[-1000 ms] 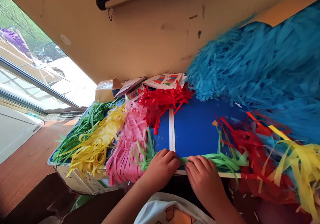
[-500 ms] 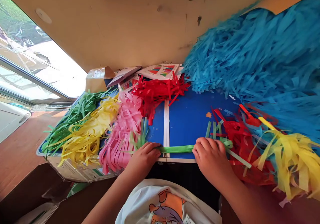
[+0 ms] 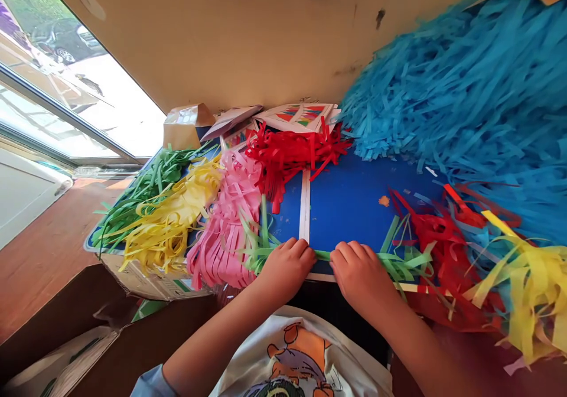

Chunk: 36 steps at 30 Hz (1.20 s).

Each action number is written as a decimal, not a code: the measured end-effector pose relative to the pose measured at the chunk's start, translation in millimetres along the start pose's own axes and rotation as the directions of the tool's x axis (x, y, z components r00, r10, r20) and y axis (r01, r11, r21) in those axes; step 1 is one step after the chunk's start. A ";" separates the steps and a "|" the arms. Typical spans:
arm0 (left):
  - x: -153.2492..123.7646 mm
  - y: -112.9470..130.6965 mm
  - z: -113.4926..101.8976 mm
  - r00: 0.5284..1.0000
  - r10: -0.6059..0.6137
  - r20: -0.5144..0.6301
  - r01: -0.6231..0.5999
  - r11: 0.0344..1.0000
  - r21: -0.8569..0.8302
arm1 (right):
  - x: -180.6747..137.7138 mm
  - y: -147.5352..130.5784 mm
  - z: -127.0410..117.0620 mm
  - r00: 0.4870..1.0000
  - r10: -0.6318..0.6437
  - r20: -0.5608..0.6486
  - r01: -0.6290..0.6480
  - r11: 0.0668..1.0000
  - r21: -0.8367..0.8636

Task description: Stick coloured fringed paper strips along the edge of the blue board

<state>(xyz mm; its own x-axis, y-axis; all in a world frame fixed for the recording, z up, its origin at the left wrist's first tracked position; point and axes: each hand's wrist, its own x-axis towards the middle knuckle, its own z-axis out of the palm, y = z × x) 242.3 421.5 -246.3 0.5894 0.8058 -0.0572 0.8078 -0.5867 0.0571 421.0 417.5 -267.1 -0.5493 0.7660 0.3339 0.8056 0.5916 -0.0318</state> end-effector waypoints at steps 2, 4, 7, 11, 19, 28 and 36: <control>-3.5 -2.9 0.7 1.000 -0.007 0.012 0.007 1.000 -0.006 | -4.1 3.1 -1.0 1.000 0.022 0.018 -0.021 1.000 -0.011; -8.9 -6.2 -0.6 1.000 -0.011 0.029 0.012 1.000 -0.009 | -7.3 4.7 -2.4 0.999 0.020 0.039 -0.020 1.000 -0.024; -16.4 -11.1 -5.7 0.996 -0.007 0.084 0.007 1.000 -0.003 | -9.6 4.9 -4.1 0.998 0.016 0.067 -0.014 0.999 -0.040; -21.7 -17.0 -8.5 0.995 0.052 0.083 -0.055 0.998 0.035 | -10.3 5.0 -5.9 0.997 0.030 0.068 -0.028 0.999 -0.032; -8.8 -11.5 -5.8 0.981 0.187 -0.043 -0.182 0.978 0.098 | -7.5 2.5 -11.0 0.998 0.066 0.025 -0.067 0.997 0.040; 0.3 -7.5 -2.5 0.983 0.185 -0.013 -0.184 0.981 0.055 | -3.0 1.6 -6.3 0.998 0.054 0.026 -0.056 0.993 0.104; -12.5 -19.5 -8.6 0.992 0.125 0.032 -0.123 0.990 -0.064 | -0.6 13.6 -10.9 0.974 0.199 0.107 -0.212 0.970 0.120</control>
<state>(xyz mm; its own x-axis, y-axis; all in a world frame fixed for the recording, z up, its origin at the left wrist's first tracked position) 219.1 423.6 -238.2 0.6858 0.7232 -0.0814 0.7268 -0.6749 0.1272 434.8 422.3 -257.4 -0.3982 0.8911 0.2176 0.8710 0.4417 -0.2149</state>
